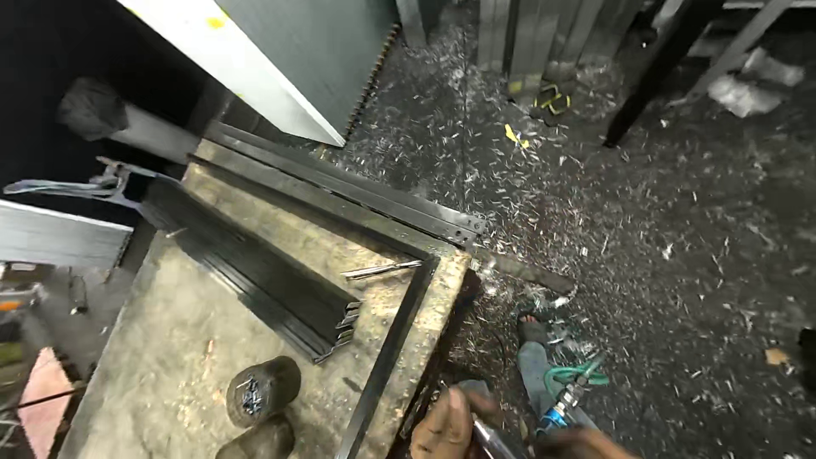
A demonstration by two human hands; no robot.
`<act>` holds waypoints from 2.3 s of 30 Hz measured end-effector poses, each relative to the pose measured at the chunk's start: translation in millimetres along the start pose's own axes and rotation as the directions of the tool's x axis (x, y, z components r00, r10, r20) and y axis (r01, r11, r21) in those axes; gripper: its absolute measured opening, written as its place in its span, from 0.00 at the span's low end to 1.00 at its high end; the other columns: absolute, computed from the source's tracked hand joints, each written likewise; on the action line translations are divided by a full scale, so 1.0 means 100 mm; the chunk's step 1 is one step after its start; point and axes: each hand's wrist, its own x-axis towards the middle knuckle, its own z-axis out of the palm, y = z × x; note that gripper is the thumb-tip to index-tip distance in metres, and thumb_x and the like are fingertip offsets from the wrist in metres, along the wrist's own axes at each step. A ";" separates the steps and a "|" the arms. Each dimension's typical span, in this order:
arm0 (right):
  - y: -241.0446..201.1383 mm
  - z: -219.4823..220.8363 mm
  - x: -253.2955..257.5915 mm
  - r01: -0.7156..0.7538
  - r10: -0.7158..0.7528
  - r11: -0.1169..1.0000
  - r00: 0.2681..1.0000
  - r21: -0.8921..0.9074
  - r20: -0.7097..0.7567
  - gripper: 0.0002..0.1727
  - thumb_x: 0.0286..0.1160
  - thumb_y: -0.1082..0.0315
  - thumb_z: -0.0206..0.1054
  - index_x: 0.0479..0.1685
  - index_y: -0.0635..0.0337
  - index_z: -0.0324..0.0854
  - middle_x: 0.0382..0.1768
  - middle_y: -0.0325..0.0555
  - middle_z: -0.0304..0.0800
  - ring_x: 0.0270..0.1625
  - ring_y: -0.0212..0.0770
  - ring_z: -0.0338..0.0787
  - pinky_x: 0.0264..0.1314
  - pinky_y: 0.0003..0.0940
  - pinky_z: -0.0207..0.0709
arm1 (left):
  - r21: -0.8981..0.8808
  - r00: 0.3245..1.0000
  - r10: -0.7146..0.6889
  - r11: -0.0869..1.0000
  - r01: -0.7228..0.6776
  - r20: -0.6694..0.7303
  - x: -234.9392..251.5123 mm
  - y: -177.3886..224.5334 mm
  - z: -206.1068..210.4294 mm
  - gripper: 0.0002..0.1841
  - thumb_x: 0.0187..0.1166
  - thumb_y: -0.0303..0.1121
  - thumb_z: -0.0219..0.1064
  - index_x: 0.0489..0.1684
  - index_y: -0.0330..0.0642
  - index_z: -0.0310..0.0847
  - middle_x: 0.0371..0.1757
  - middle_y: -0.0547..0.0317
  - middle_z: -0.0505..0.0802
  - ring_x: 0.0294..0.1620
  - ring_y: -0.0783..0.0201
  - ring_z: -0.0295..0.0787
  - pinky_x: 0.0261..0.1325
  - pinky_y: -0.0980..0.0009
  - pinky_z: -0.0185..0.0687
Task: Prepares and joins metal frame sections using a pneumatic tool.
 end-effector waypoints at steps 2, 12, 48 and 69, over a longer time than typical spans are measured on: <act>0.24 -0.12 0.13 -0.076 0.075 0.995 0.997 -0.062 -0.004 0.08 0.78 0.60 0.71 0.48 0.50 0.88 0.49 0.49 0.90 0.66 0.46 0.85 0.75 0.42 0.73 | 0.042 1.000 -0.020 0.999 0.020 -0.010 0.26 -0.17 -0.01 0.34 0.92 0.58 0.42 0.32 0.46 0.93 0.17 0.71 0.83 0.17 0.77 0.75 0.26 0.77 0.75; 1.80 0.22 0.37 -0.088 0.019 0.864 0.990 0.496 0.141 0.16 0.76 0.61 0.72 0.47 0.68 0.85 0.41 0.56 0.93 0.45 0.39 0.93 0.51 0.30 0.87 | 0.719 0.987 0.150 0.679 -0.147 0.061 1.47 -0.47 -0.40 0.26 0.92 0.41 0.42 0.69 0.35 0.82 0.13 0.74 0.76 0.09 0.82 0.63 0.12 0.83 0.61; 2.35 1.27 0.94 -0.399 0.405 0.474 0.890 0.785 0.207 0.11 0.64 0.73 0.74 0.45 0.63 0.88 0.37 0.43 0.96 0.40 0.33 0.95 0.46 0.32 0.91 | 0.674 0.537 0.446 -0.241 -0.699 0.716 3.09 -0.17 -0.74 0.30 0.96 0.49 0.41 0.40 0.38 0.88 0.31 0.66 0.95 0.32 0.72 0.94 0.37 0.72 0.92; 2.23 1.12 0.87 -0.560 0.484 0.288 0.785 0.777 0.387 0.11 0.69 0.76 0.74 0.49 0.55 0.90 0.47 0.36 0.97 0.52 0.31 0.94 0.63 0.33 0.87 | 0.856 0.783 0.527 0.181 -0.483 0.331 3.53 0.04 0.12 0.15 0.87 0.36 0.58 0.37 0.43 0.91 0.16 0.67 0.78 0.14 0.70 0.68 0.17 0.69 0.65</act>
